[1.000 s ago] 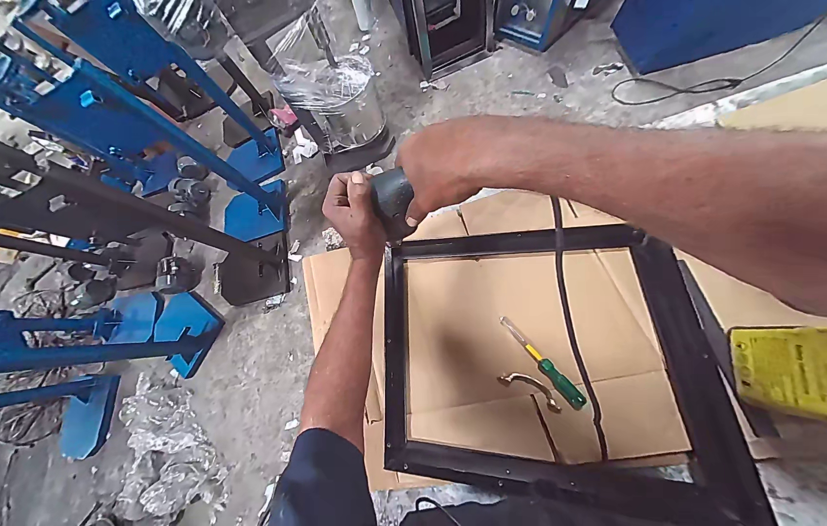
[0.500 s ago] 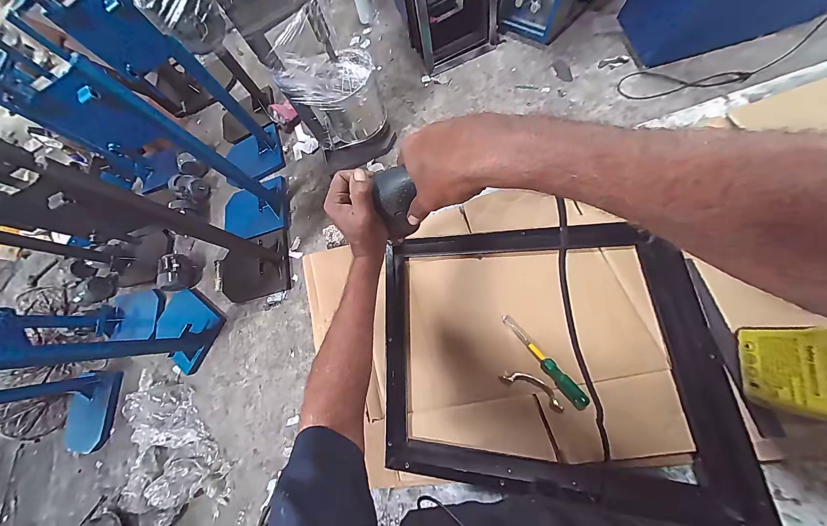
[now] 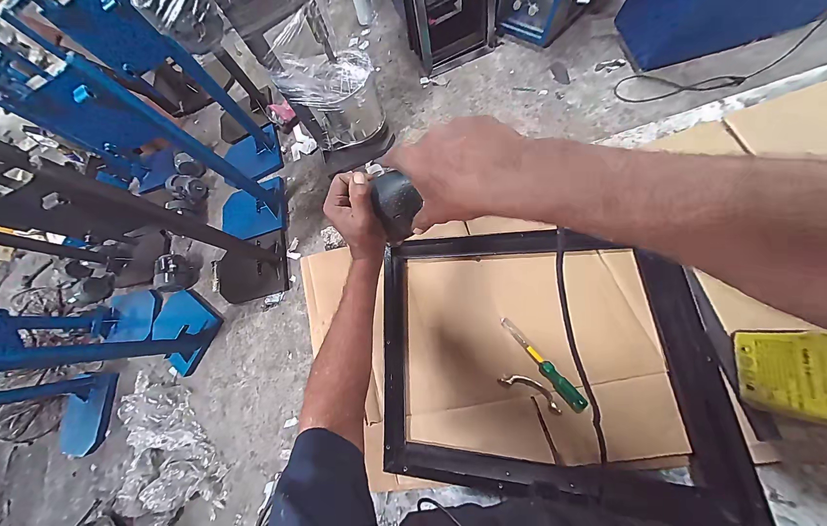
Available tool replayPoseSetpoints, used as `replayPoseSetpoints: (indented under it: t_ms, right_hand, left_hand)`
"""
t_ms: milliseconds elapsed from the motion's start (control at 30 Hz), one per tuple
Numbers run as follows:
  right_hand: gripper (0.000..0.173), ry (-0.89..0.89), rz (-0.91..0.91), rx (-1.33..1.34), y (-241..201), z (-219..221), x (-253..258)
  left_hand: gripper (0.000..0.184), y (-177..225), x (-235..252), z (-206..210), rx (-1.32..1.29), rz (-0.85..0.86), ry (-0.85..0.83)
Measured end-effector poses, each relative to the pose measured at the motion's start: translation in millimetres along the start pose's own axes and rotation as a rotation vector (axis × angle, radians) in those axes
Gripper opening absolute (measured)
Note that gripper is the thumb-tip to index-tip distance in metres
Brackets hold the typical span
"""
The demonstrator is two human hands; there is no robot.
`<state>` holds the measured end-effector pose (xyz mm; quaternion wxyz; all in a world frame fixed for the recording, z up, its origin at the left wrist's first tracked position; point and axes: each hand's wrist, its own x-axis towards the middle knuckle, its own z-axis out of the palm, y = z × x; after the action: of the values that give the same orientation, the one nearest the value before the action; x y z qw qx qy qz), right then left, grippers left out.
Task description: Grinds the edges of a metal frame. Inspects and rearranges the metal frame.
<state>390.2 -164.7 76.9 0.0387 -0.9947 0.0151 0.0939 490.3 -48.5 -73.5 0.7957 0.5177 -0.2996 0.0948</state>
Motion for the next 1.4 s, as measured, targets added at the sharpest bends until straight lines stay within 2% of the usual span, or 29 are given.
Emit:
replayPoseSetpoints:
  t_ms: [67,233,333,433,500,567,667,767,1400]
  right_hand:
    - [0.064,0.078,-0.056,-0.060,-1.6,5.2,-6.8]
    - [0.046,0.060,-0.003,-0.065,-6.8,2.9,-10.3]
    - [0.049,0.050,-0.008,-0.047,-3.4,2.2,-5.5]
    - [0.066,-0.167,0.024,0.144,3.7,-4.2,7.0]
    - [0.066,-0.335,0.080,0.380,8.8,-4.7,12.6]
    - [0.059,-0.394,0.119,0.478,10.5,-4.6,15.4]
    - [0.055,-0.367,0.142,0.376,6.2,-7.1,14.5]
    - [0.059,-0.349,0.154,0.315,3.0,-7.6,14.6]
    - [0.075,-0.288,0.149,0.311,0.1,-19.7,-1.1]
  left_hand:
    - [0.029,-0.3,-1.1,-0.6,-0.003,0.002,0.003]
    - [0.025,0.9,-2.7,0.4,0.006,0.005,0.009]
    - [0.026,2.6,-5.4,0.3,0.000,0.014,0.021]
    - [0.030,3.1,-7.1,-0.9,-0.005,0.005,0.019]
    - [0.032,1.3,-6.7,-1.5,-0.010,0.002,0.003]
    - [0.031,0.8,-5.2,-1.0,-0.004,-0.002,-0.008]
    - [0.030,2.5,-4.1,0.4,0.009,-0.002,-0.007]
    - [0.030,5.0,-4.0,0.0,0.009,0.016,-0.016]
    - [0.026,21.7,0.6,5.1,-0.003,-0.005,-0.036]
